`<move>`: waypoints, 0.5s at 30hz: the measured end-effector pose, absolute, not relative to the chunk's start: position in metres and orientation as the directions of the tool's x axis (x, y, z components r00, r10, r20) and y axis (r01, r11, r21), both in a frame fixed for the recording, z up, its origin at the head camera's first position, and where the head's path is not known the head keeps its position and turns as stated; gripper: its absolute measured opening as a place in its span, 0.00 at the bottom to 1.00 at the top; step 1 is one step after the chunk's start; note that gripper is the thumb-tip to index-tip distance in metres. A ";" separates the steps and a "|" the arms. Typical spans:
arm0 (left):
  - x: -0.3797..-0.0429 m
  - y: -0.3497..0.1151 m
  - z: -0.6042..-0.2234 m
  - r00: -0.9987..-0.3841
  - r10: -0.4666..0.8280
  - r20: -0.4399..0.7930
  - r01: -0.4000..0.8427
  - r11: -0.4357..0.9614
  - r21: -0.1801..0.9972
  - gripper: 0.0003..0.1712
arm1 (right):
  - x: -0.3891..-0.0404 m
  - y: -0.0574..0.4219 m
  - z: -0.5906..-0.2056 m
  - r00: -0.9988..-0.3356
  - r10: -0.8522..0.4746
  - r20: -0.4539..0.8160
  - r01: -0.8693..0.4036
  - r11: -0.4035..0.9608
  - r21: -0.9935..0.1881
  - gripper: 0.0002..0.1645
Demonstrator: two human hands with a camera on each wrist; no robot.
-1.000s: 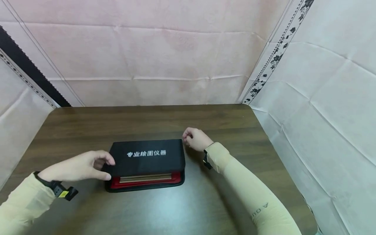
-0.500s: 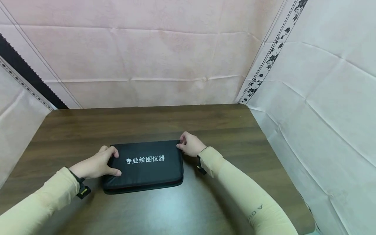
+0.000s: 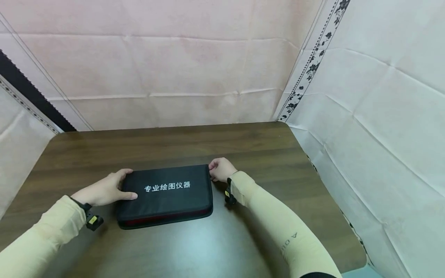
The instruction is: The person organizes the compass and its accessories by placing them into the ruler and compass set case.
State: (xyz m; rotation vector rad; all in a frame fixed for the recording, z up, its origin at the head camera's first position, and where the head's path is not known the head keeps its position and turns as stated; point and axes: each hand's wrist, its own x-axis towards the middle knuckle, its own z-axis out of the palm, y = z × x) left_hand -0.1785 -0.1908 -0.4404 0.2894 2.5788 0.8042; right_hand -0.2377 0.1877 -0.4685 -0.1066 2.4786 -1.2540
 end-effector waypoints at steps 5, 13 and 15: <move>-0.181 -0.194 -0.440 -0.885 0.340 -0.319 0.112 0.820 0.562 0.60 | -0.242 0.182 -0.472 -0.937 -0.201 -0.285 0.132 0.553 -0.823 0.10; -0.179 -0.193 -0.440 -0.890 0.335 -0.309 0.124 0.831 0.543 0.59 | -0.251 0.180 -0.474 -0.951 -0.191 -0.243 0.081 0.604 -0.793 0.10; -0.180 -0.192 -0.441 -0.894 0.333 -0.299 0.128 0.830 0.543 0.59 | -0.253 0.181 -0.472 -0.953 -0.202 -0.224 0.052 0.620 -0.782 0.09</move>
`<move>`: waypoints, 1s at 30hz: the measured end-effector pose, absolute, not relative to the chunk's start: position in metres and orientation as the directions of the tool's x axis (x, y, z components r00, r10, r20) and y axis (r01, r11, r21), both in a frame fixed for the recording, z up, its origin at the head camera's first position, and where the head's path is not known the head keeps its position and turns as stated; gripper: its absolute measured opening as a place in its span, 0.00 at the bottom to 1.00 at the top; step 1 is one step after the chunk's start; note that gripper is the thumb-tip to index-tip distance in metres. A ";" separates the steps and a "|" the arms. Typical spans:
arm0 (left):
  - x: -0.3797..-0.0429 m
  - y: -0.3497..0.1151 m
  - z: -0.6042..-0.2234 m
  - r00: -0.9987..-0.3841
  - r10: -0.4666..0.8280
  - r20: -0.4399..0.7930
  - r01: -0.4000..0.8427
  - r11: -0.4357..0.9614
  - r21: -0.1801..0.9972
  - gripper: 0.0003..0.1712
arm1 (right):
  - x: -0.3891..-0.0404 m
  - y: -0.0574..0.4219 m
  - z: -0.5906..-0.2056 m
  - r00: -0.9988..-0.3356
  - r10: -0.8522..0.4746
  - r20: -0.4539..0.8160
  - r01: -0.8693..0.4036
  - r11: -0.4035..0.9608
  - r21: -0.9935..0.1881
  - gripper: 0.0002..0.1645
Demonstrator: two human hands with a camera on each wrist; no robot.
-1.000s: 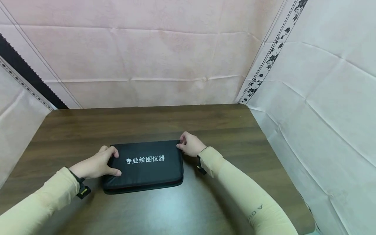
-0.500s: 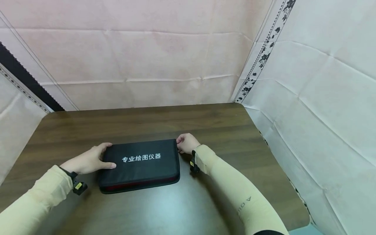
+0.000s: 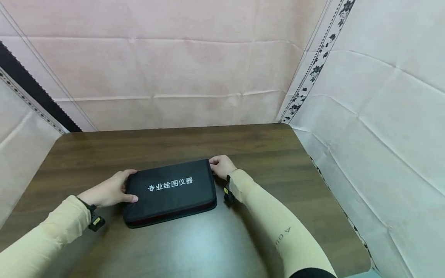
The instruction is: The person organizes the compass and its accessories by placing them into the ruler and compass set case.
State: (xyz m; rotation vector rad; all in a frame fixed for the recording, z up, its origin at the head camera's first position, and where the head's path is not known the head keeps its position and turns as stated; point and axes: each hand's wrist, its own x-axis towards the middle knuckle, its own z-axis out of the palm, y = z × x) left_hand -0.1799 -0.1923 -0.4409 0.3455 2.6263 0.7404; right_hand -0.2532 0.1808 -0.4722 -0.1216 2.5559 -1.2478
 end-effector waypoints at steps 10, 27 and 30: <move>-0.182 -0.197 -0.445 -0.894 0.352 -0.277 0.149 0.817 0.558 0.59 | -0.256 0.175 -0.465 -0.983 -0.183 -0.018 -0.103 0.626 -0.773 0.09; -0.184 -0.195 -0.442 -0.884 0.355 -0.303 0.137 0.818 0.558 0.59 | -0.261 0.177 -0.470 -0.969 -0.239 -0.066 -0.127 0.709 -0.693 0.07; -0.185 -0.195 -0.442 -0.881 0.355 -0.313 0.135 0.823 0.552 0.59 | -0.262 0.178 -0.471 -0.959 -0.270 -0.085 -0.160 0.766 -0.622 0.05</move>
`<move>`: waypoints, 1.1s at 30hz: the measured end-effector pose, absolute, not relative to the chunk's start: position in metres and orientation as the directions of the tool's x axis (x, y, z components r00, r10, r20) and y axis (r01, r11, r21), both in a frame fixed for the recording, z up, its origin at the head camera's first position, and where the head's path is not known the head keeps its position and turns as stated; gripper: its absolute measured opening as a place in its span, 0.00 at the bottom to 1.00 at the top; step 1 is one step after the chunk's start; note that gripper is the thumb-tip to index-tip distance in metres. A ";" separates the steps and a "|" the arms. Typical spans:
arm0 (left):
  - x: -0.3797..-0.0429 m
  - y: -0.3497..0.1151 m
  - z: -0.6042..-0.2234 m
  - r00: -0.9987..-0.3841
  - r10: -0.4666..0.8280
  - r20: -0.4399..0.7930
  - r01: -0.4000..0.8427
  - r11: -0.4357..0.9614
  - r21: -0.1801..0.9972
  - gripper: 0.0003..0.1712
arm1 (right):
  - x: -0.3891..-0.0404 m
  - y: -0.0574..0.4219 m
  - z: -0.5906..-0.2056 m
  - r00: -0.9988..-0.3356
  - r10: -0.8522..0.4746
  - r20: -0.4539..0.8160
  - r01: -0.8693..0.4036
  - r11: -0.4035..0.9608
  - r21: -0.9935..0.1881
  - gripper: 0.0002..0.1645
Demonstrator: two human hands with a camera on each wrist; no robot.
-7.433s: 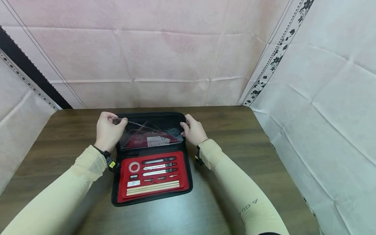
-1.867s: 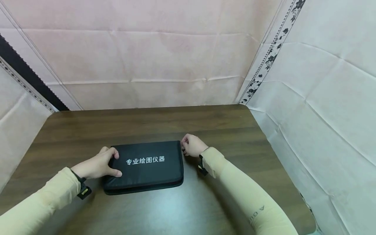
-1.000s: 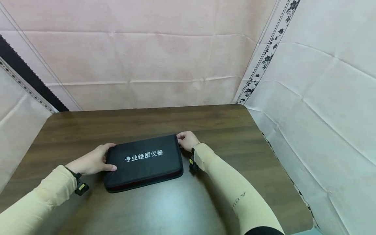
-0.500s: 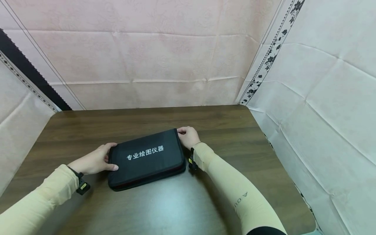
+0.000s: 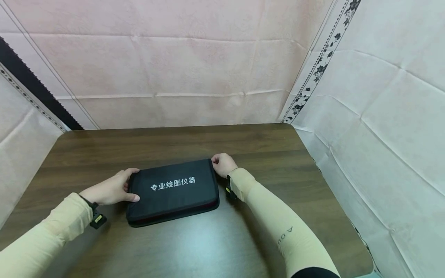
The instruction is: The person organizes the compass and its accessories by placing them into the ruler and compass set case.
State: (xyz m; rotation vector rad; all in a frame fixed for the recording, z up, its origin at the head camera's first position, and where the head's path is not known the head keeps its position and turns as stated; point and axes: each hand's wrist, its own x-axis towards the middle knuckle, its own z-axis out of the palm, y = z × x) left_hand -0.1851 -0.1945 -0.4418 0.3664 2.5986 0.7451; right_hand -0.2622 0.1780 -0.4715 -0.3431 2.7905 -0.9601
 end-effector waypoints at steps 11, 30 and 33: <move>-0.188 -0.194 -0.439 -0.878 0.343 -0.335 0.118 0.832 0.542 0.60 | -0.264 0.178 -0.468 -0.920 -0.367 -0.139 -0.263 0.839 -0.476 0.20; -0.155 -0.182 -0.431 -0.824 0.386 -0.416 0.141 0.849 0.509 0.82 | -0.257 0.182 -0.471 -0.932 -0.304 -0.199 -0.022 0.592 -0.806 0.15; -0.149 -0.174 -0.428 -0.799 0.378 -0.467 0.128 0.866 0.483 0.85 | -0.257 0.181 -0.469 -0.931 -0.299 -0.208 -0.005 0.581 -0.814 0.16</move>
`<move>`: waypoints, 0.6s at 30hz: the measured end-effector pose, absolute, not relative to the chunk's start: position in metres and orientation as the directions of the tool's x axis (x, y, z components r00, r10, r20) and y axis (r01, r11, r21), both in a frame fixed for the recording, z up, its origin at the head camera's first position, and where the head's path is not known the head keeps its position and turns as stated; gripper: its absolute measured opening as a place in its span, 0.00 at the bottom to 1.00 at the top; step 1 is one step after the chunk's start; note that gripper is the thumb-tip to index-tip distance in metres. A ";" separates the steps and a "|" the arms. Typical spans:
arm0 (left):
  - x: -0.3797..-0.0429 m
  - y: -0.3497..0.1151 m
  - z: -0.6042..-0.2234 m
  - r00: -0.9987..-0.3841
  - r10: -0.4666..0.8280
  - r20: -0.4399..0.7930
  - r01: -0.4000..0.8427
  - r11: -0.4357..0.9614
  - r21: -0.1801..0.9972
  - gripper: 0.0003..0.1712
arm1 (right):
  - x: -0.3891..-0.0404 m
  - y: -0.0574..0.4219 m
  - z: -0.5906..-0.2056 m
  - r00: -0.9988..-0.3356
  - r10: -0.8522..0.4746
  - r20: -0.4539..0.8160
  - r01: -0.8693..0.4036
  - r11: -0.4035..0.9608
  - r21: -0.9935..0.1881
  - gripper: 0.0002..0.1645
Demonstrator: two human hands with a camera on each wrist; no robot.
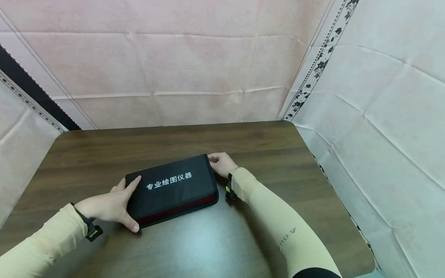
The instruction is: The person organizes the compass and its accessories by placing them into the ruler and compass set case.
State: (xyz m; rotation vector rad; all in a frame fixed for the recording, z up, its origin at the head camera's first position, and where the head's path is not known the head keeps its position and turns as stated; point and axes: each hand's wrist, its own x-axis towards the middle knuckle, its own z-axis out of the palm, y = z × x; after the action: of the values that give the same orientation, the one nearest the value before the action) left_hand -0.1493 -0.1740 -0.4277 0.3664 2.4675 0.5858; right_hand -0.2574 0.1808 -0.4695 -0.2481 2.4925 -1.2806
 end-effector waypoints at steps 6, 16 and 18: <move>-0.156 -0.182 -0.418 -0.772 0.453 -0.445 0.161 0.818 0.553 0.63 | -0.260 0.184 -0.473 -0.943 -0.280 -0.182 -0.049 0.654 -0.755 0.13; -0.186 -0.215 -0.399 -0.899 0.407 -0.162 0.168 0.663 0.730 0.31 | -0.263 0.188 -0.468 -0.931 -0.277 -0.240 -0.019 0.690 -0.723 0.05; -0.188 -0.215 -0.397 -0.909 0.387 -0.157 0.145 0.646 0.749 0.33 | -0.262 0.188 -0.466 -0.934 -0.273 -0.232 -0.018 0.683 -0.731 0.06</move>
State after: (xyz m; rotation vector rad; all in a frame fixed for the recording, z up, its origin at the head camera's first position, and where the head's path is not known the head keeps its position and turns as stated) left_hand -0.1877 -0.2152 -0.3975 0.4265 2.5642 1.1283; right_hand -0.2622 0.1880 -0.4663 -0.2295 2.5738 -1.1127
